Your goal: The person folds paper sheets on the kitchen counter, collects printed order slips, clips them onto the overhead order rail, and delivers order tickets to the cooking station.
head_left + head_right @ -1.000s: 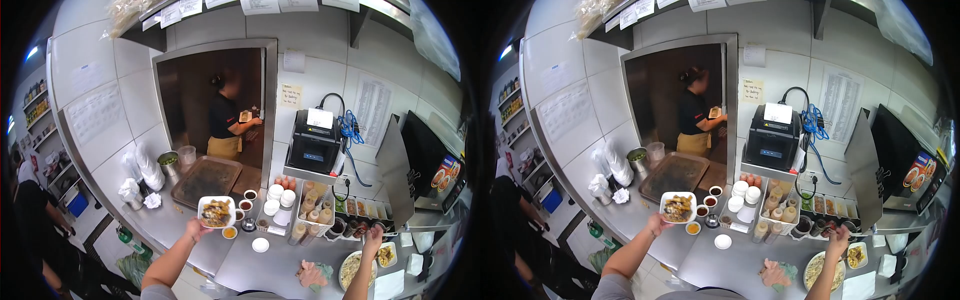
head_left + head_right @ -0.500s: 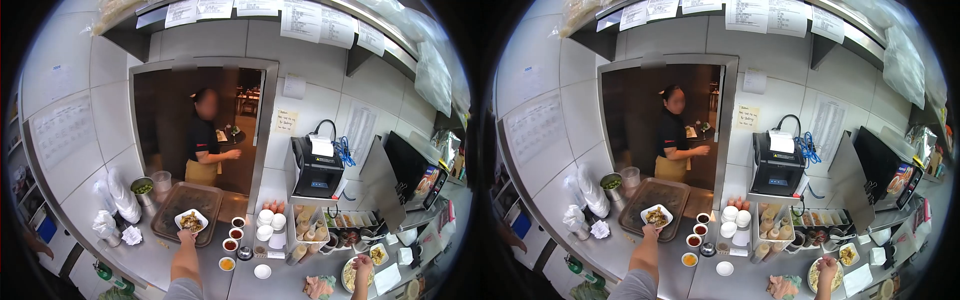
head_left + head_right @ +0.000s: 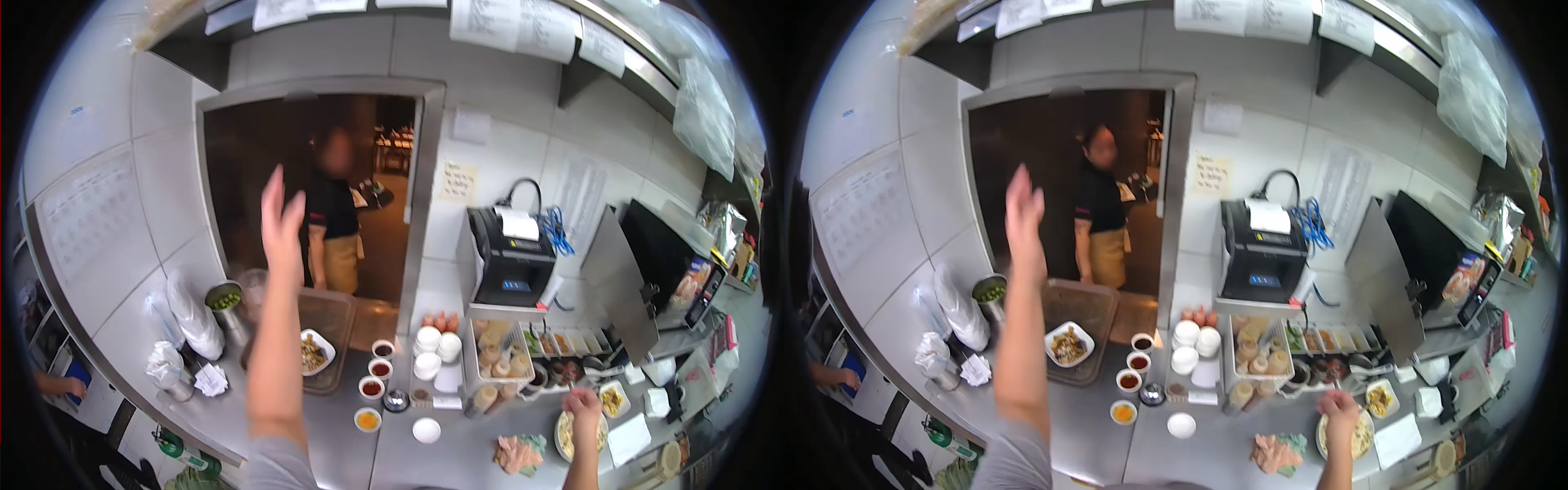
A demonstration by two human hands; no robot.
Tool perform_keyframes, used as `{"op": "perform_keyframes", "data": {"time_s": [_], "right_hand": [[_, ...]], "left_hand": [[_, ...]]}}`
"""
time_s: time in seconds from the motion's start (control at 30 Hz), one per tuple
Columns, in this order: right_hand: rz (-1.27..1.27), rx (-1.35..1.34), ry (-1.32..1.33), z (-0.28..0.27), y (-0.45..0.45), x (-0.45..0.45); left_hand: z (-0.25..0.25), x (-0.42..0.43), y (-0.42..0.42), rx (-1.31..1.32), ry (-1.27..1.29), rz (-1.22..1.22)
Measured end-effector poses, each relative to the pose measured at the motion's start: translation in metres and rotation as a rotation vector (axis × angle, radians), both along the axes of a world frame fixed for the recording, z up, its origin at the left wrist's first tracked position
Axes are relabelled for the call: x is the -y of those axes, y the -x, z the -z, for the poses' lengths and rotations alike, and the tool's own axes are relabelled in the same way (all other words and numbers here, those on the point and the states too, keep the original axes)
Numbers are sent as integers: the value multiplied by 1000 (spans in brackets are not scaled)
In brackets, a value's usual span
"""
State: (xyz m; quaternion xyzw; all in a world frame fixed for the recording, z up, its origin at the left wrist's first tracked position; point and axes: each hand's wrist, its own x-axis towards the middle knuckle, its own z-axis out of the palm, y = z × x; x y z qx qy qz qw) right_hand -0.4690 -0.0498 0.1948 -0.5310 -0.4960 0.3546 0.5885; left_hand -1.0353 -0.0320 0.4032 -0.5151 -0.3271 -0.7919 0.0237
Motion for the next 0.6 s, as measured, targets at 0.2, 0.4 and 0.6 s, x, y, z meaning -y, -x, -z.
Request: {"op": "perform_keyframes", "data": {"time_s": [0.2, 0.4, 0.6], "right_hand": [[-222, -74, 28, -12, 43, 42], [-99, -119, 295, 30, 3, 98], [-351, -19, 572, 99, 0, 143]], "left_hand": [[-219, 18, -68, 106, -205, 660], [-161, 26, -82, 22, -251, 527], [204, 110, -164, 28, 720, 303]]}}
